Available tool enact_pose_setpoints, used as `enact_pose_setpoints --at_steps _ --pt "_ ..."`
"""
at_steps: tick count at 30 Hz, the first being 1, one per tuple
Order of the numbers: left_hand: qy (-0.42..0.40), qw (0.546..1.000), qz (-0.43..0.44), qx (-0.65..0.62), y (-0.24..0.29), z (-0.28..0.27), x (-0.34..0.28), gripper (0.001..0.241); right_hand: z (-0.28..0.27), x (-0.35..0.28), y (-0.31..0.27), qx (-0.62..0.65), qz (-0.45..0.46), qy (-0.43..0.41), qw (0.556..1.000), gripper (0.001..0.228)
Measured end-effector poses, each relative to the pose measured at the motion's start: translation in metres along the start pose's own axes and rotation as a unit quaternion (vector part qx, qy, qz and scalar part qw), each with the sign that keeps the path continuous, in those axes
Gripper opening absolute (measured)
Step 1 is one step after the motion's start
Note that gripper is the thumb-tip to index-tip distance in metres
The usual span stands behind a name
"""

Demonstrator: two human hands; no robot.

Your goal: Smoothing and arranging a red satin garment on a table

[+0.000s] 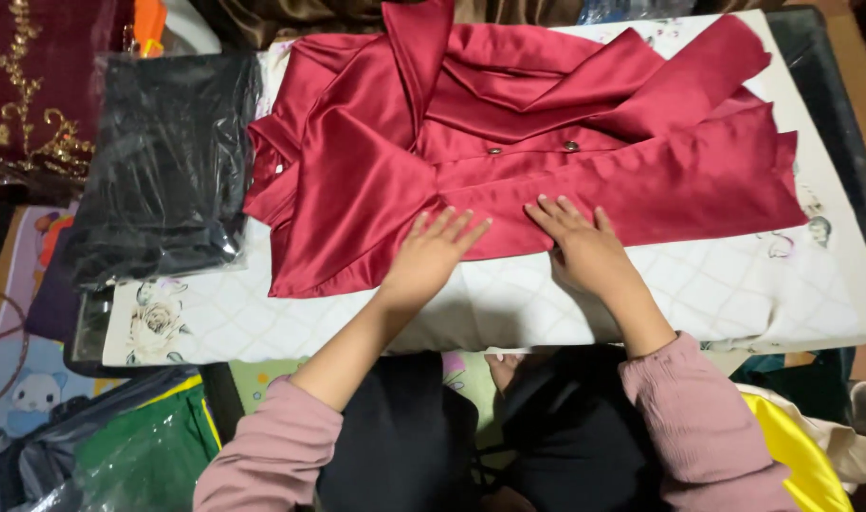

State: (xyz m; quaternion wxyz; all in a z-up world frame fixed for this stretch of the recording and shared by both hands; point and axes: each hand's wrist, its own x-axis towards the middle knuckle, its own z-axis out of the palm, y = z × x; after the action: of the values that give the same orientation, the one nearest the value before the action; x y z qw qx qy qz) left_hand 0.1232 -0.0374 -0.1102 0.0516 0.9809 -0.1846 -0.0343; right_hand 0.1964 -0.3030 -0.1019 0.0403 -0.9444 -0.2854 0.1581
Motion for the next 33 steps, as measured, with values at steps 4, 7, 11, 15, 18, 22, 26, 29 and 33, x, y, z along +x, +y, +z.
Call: enact_pose_setpoints --at_steps 4,7,11,15,18,22,26,29,33 --pt "-0.027 0.999 -0.003 -0.044 -0.002 -0.041 0.002 0.079 -0.017 -0.01 0.027 -0.032 0.038 0.026 0.998 0.093" --pt "-0.015 0.996 -0.008 -0.082 -0.007 -0.045 0.009 0.082 -0.031 -0.022 0.048 -0.005 0.066 0.062 0.996 0.093" --pt "0.014 0.991 -0.023 -0.128 -0.015 -0.042 0.012 0.08 -0.058 -0.052 0.049 0.15 0.01 0.065 0.986 0.086" --pt "0.037 0.978 -0.011 -0.205 -0.014 -0.046 0.008 0.08 -0.032 -0.043 0.069 0.061 0.1 0.021 0.993 0.108" --pt "0.055 0.974 -0.008 -0.218 -0.017 -0.051 0.004 0.083 -0.011 -0.035 0.11 -0.03 0.111 0.097 0.989 0.091" --pt "0.103 0.959 0.013 -0.262 0.002 -0.095 -0.014 0.077 -0.063 -0.093 0.054 -0.106 0.132 0.286 0.943 0.056" --pt "0.054 0.978 0.045 -0.197 0.001 -0.087 -0.028 0.077 -0.056 -0.125 0.044 -0.067 0.171 0.244 0.952 0.053" --pt "-0.047 0.985 0.044 -0.163 -0.004 -0.059 -0.029 0.075 -0.034 -0.113 0.067 0.01 0.212 0.057 0.976 0.062" --pt "-0.046 0.982 0.061 -0.173 0.015 -0.069 -0.018 0.059 -0.048 -0.103 0.081 0.221 0.208 -0.079 0.95 0.098"
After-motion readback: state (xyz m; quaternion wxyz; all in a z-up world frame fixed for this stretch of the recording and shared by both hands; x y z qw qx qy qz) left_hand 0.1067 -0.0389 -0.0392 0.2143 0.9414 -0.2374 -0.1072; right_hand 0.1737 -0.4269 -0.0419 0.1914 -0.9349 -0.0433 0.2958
